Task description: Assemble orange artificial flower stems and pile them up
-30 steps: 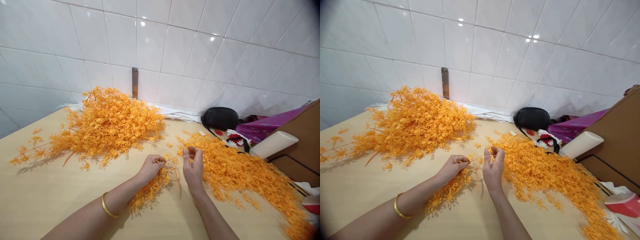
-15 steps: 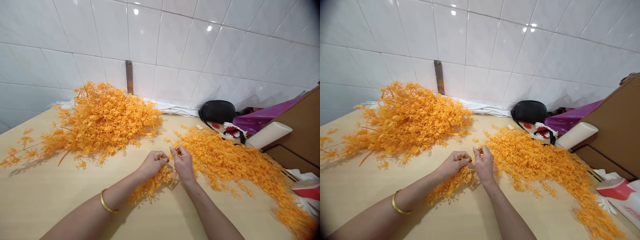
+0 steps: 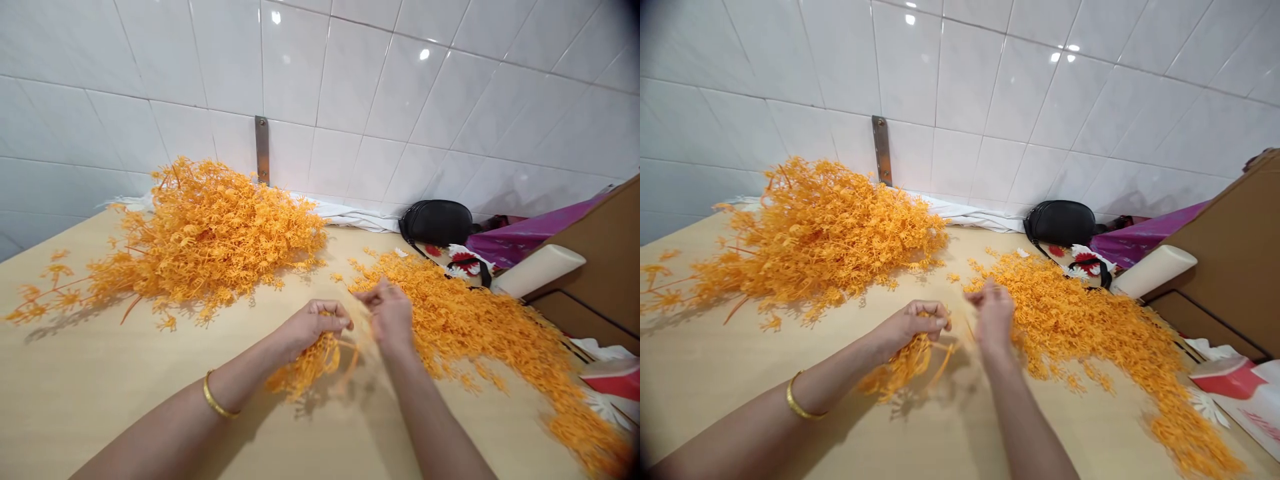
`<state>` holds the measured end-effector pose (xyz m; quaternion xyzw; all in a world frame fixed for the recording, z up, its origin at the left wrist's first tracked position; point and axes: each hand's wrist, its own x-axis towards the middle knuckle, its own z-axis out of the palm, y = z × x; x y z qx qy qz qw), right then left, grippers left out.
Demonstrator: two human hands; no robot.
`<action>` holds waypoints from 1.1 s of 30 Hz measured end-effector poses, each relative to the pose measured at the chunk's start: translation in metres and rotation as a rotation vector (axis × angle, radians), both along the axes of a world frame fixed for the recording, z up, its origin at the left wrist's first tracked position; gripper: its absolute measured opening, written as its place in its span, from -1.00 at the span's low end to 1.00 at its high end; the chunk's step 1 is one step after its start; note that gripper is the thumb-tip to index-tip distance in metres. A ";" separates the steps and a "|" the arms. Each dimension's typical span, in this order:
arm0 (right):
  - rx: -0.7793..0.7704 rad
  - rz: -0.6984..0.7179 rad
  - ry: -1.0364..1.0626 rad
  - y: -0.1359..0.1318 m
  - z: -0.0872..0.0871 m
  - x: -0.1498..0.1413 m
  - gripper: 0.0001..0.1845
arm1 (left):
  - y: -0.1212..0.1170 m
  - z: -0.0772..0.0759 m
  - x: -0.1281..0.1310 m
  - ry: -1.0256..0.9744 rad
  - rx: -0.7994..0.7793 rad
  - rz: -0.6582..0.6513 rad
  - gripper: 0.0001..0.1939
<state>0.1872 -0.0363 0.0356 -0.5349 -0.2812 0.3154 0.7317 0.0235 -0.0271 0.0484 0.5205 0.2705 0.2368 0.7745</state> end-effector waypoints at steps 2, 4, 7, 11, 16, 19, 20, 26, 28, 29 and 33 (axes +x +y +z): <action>0.024 -0.167 0.033 -0.005 0.008 0.029 -0.63 | -0.001 -0.004 -0.005 0.022 0.003 -0.065 -0.79; 0.073 -0.252 -0.074 -0.011 0.014 0.051 -0.67 | 0.002 -0.013 -0.007 0.014 -0.094 0.014 -0.80; -0.027 -0.169 -0.362 -0.019 0.009 0.055 -0.74 | 0.013 -0.026 -0.008 -0.062 -0.256 0.210 -0.81; -0.193 -0.012 -0.867 -0.023 -0.011 0.023 -0.68 | 0.026 -0.026 -0.014 -0.130 -0.379 0.338 -0.88; -0.096 0.336 -1.512 -0.027 -0.030 -0.018 -0.65 | 0.035 -0.017 -0.027 -0.263 -0.576 0.341 -0.88; -0.120 0.472 -1.707 -0.016 -0.037 -0.025 -0.64 | 0.041 -0.018 -0.030 -0.316 -0.591 0.356 -0.82; -0.146 0.478 -1.738 -0.008 -0.038 -0.023 -0.63 | 0.042 -0.020 -0.030 -0.312 -0.595 0.358 -0.80; -0.416 0.245 -1.856 0.047 -0.039 0.019 -0.58 | 0.044 -0.030 -0.027 -0.177 -0.529 0.357 -0.93; -0.512 0.160 -1.886 0.055 -0.037 0.037 -0.61 | 0.046 -0.032 -0.026 -0.161 -0.492 0.391 -0.94; -0.542 0.118 -1.899 0.056 -0.036 0.044 -0.62 | 0.047 -0.032 -0.025 -0.169 -0.476 0.402 -0.94; -0.492 -0.027 -1.888 0.048 -0.030 0.052 -0.67 | 0.051 -0.033 -0.023 -0.221 -0.410 0.411 -0.93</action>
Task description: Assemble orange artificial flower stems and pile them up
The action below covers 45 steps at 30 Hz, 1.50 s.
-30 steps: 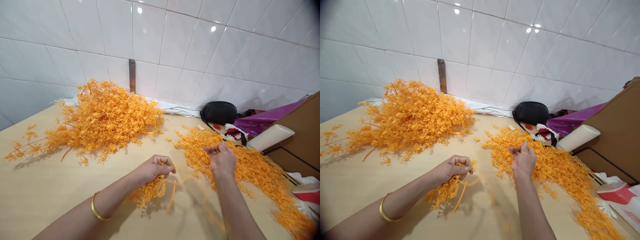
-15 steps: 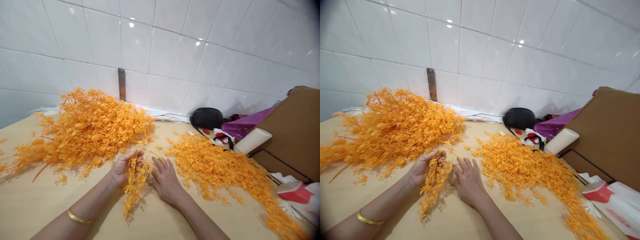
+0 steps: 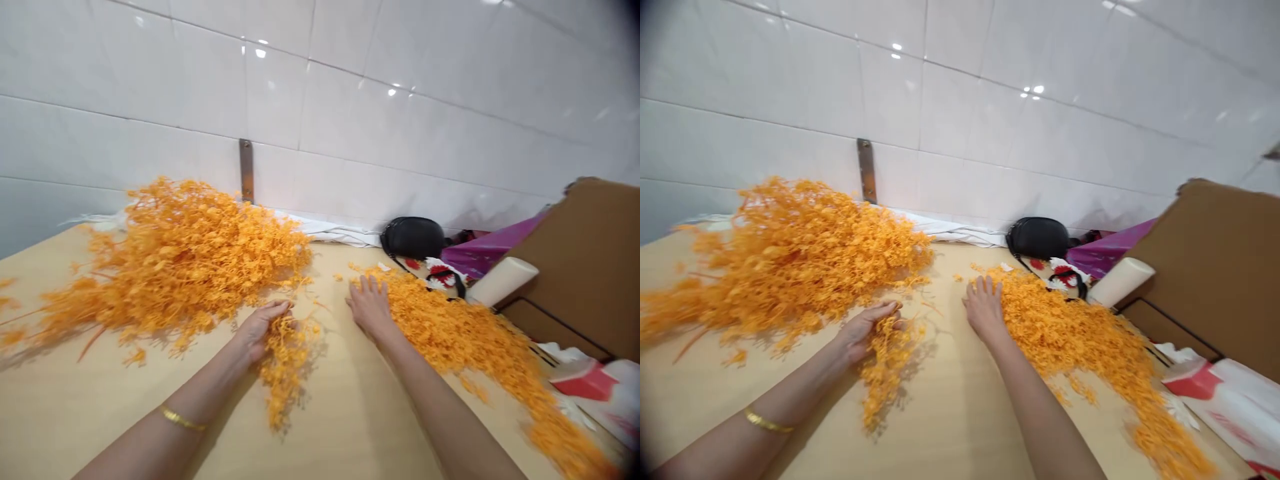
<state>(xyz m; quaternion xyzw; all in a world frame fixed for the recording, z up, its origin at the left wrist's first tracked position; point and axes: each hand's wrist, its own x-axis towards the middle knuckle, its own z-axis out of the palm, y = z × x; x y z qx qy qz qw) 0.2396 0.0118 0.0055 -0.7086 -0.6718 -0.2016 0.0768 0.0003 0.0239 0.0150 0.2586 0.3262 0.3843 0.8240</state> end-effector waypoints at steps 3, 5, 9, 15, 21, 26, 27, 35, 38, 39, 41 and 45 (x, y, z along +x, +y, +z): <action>0.163 0.100 0.177 -0.016 0.006 -0.016 -0.72 | 0.003 -0.001 0.000 -0.004 0.019 0.017 -0.89; 0.203 0.173 0.455 -0.030 0.010 -0.032 -0.72 | 0.004 -0.002 -0.001 -0.005 0.024 0.034 -0.89; -0.045 0.269 1.254 -0.052 0.015 -0.069 -0.64 | 0.004 -0.003 0.001 0.014 0.011 0.068 -0.88; -0.256 0.297 1.760 -0.047 0.008 -0.097 -0.67 | -0.001 -0.001 0.002 0.007 0.020 -0.006 -0.84; -0.138 0.299 1.673 -0.038 -0.005 -0.086 -0.69 | -0.008 0.000 0.004 0.186 0.152 -0.267 -0.75; 0.074 0.179 1.476 -0.034 -0.012 -0.071 -0.65 | -0.010 0.001 0.009 0.355 0.172 -0.266 -0.86; 0.106 0.157 1.446 -0.034 -0.013 -0.070 -0.64 | -0.011 0.002 0.010 0.374 0.188 -0.266 -0.86; 0.358 0.006 1.534 -0.035 0.001 -0.060 -0.67 | -0.018 0.001 0.016 0.338 0.260 -0.328 -0.86; 0.674 -0.188 1.694 -0.038 0.014 -0.026 -0.73 | -0.014 -0.009 0.010 0.249 0.236 -0.330 -0.87; 0.782 -0.218 1.738 -0.039 0.017 -0.015 -0.73 | -0.012 -0.011 0.008 0.211 0.195 -0.311 -0.87; 0.833 -0.184 1.709 -0.040 0.019 -0.001 -0.78 | -0.009 -0.014 0.005 0.135 0.107 -0.241 -0.87; 0.508 -0.063 1.380 -0.039 0.013 -0.010 -0.70 | -0.008 -0.014 0.007 0.059 0.024 -0.134 -0.91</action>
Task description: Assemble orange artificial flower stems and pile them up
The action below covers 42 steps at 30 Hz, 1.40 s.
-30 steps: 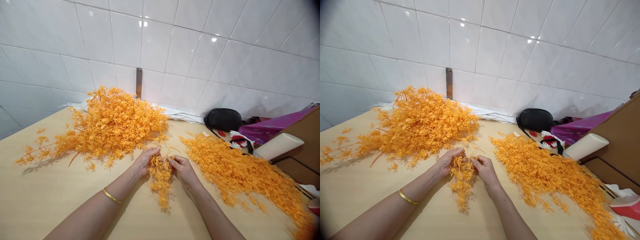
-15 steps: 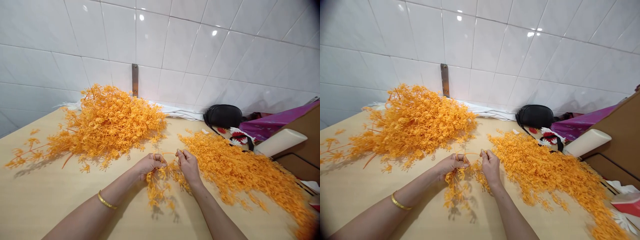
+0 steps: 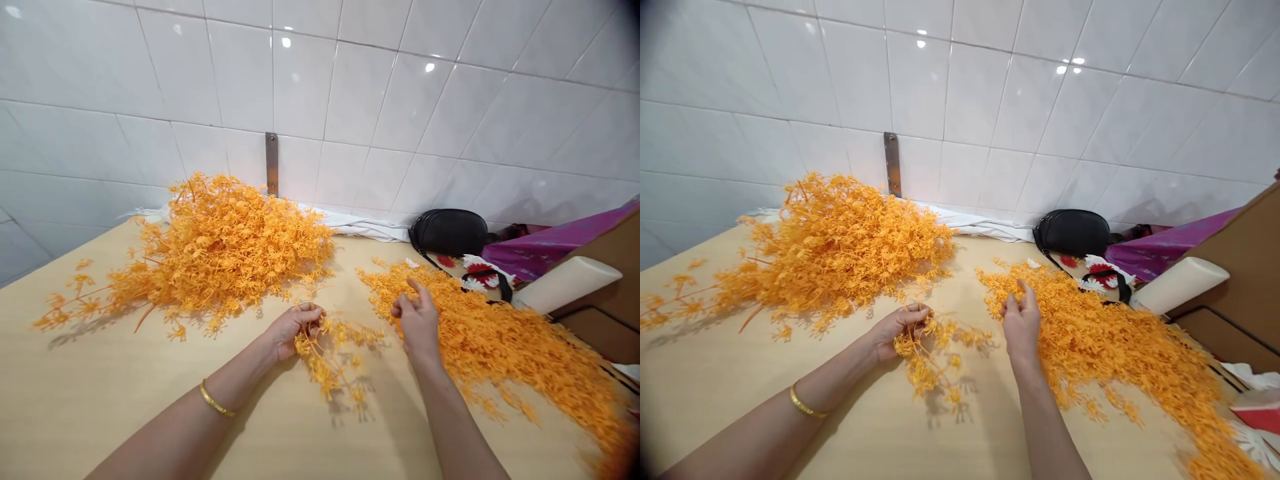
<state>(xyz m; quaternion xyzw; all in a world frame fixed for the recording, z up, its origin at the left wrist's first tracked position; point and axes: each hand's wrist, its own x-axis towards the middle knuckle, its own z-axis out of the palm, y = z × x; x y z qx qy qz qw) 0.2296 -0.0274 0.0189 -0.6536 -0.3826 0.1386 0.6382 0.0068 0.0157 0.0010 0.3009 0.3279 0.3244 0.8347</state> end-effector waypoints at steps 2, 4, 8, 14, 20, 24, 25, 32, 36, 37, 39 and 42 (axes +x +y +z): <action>-0.055 0.013 -0.256 -0.001 -0.001 -0.013 -0.69 | -0.001 0.000 0.002 -0.006 -0.005 0.033 -0.92; -0.019 0.004 -0.439 -0.004 0.002 -0.025 -0.73 | -0.001 0.000 0.003 -0.018 -0.003 0.052 -0.90; -0.017 0.236 -0.498 -0.014 0.009 -0.050 -0.75 | -0.001 -0.002 0.006 -0.011 0.010 0.039 -0.89; -0.220 0.481 -0.571 -0.017 -0.003 -0.081 -0.71 | -0.003 0.002 0.008 -0.024 -0.016 0.075 -0.87; -0.125 0.487 -0.516 -0.018 -0.008 -0.089 -0.82 | -0.006 0.005 0.010 -0.069 -0.003 0.084 -0.86; -0.139 0.526 -0.460 -0.017 -0.008 -0.088 -0.87 | -0.012 0.005 0.014 -0.040 0.058 0.100 -0.81; -0.149 0.524 -0.449 -0.017 -0.008 -0.087 -0.88 | -0.013 0.005 0.015 -0.030 0.078 0.103 -0.80; -0.143 0.494 -0.481 -0.020 -0.008 -0.098 -0.85 | -0.017 0.007 0.018 -0.026 0.204 0.033 -0.73; -0.053 0.360 -0.464 -0.022 0.002 -0.091 -0.82 | -0.017 0.009 0.016 0.017 0.278 0.015 -0.69; -0.017 0.275 -0.395 -0.021 0.005 -0.082 -0.81 | -0.017 0.009 0.015 0.034 0.278 -0.019 -0.69; 0.063 0.038 -0.202 -0.018 0.011 -0.055 -0.78 | -0.018 0.007 0.011 0.065 0.250 -0.085 -0.69; 0.102 -0.178 -0.120 -0.013 0.013 -0.017 -0.79 | -0.017 0.004 0.005 0.048 0.199 -0.103 -0.70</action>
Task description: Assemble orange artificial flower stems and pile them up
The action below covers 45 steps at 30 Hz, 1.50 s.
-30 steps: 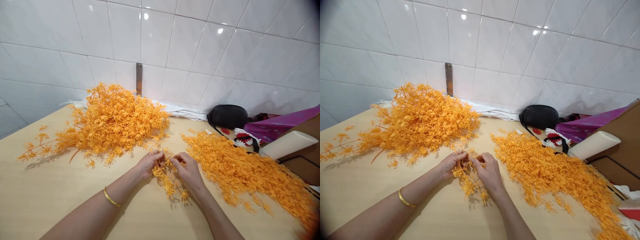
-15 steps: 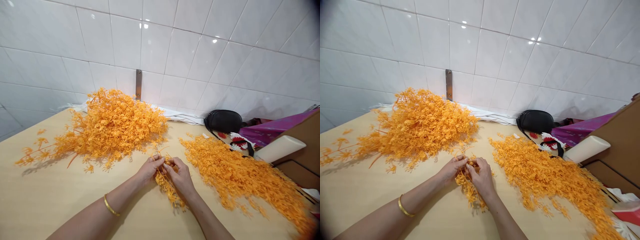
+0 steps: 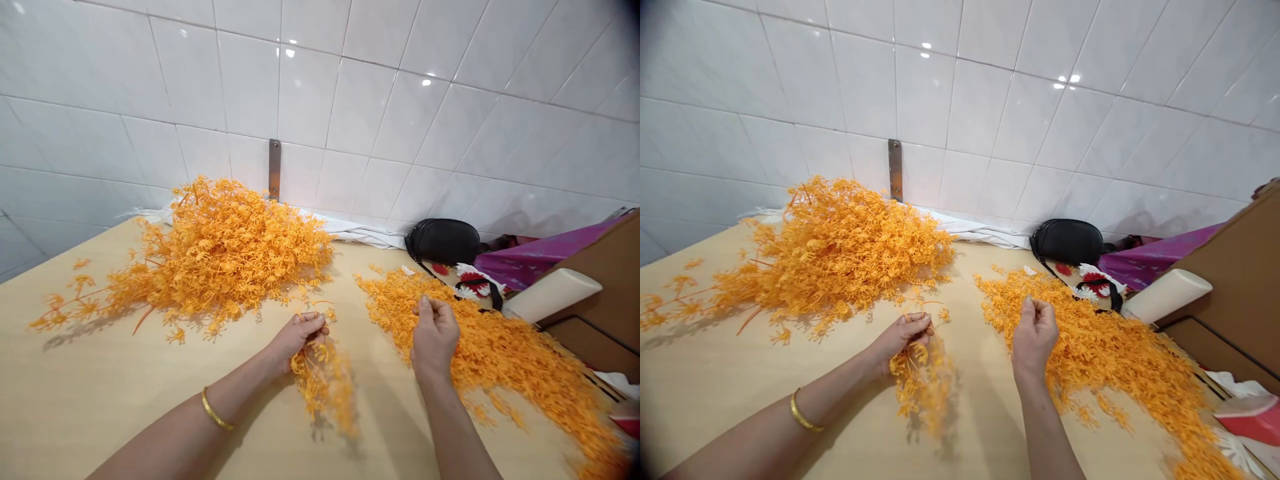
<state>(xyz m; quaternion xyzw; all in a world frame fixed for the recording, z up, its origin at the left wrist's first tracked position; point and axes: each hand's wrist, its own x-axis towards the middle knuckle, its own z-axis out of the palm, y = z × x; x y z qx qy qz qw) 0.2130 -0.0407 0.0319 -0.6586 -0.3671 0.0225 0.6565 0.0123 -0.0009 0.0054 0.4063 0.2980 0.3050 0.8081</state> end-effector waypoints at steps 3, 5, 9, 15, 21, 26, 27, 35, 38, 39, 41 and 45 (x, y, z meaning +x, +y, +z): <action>-0.146 0.080 -0.211 0.002 -0.003 0.013 -0.80 | 0.004 -0.002 -0.002 -0.023 -0.003 0.041 -0.70; -0.188 0.109 -0.356 0.002 -0.005 0.008 -0.75 | 0.007 -0.004 -0.002 -0.011 -0.011 0.053 -0.72; -0.213 0.349 -0.238 -0.001 -0.003 -0.013 -0.69 | 0.011 -0.004 -0.002 -0.025 -0.046 0.057 -0.75; -0.450 1.049 0.081 -0.011 0.000 -0.051 -0.60 | 0.010 0.000 0.000 -0.117 -0.104 0.076 -0.73; -0.546 0.966 -0.081 -0.011 0.000 -0.044 -0.74 | 0.010 0.004 -0.002 -0.048 -0.111 0.063 -0.75; -0.563 0.803 -0.111 -0.011 0.005 -0.024 -0.66 | 0.009 0.003 -0.002 0.048 -0.019 -0.057 -0.79; -0.550 0.839 -0.097 -0.011 0.007 -0.022 -0.65 | 0.009 0.003 -0.001 0.060 0.007 -0.075 -0.79; -0.399 0.868 0.060 -0.009 0.000 -0.023 -0.79 | 0.004 0.007 -0.002 0.197 0.210 -0.090 -0.61; -0.281 0.739 0.043 -0.005 -0.006 -0.026 -0.78 | 0.000 0.011 -0.001 0.281 0.273 -0.213 -0.60; -0.244 0.695 0.027 -0.004 -0.007 -0.028 -0.78 | -0.001 0.011 -0.001 0.296 0.272 -0.240 -0.60; -0.180 0.618 -0.022 -0.005 -0.007 -0.034 -0.79 | -0.002 0.010 0.001 0.270 0.210 -0.266 -0.61; -0.128 0.597 -0.224 -0.013 -0.001 -0.051 -0.86 | -0.002 0.006 0.004 0.058 -0.117 -0.224 -0.60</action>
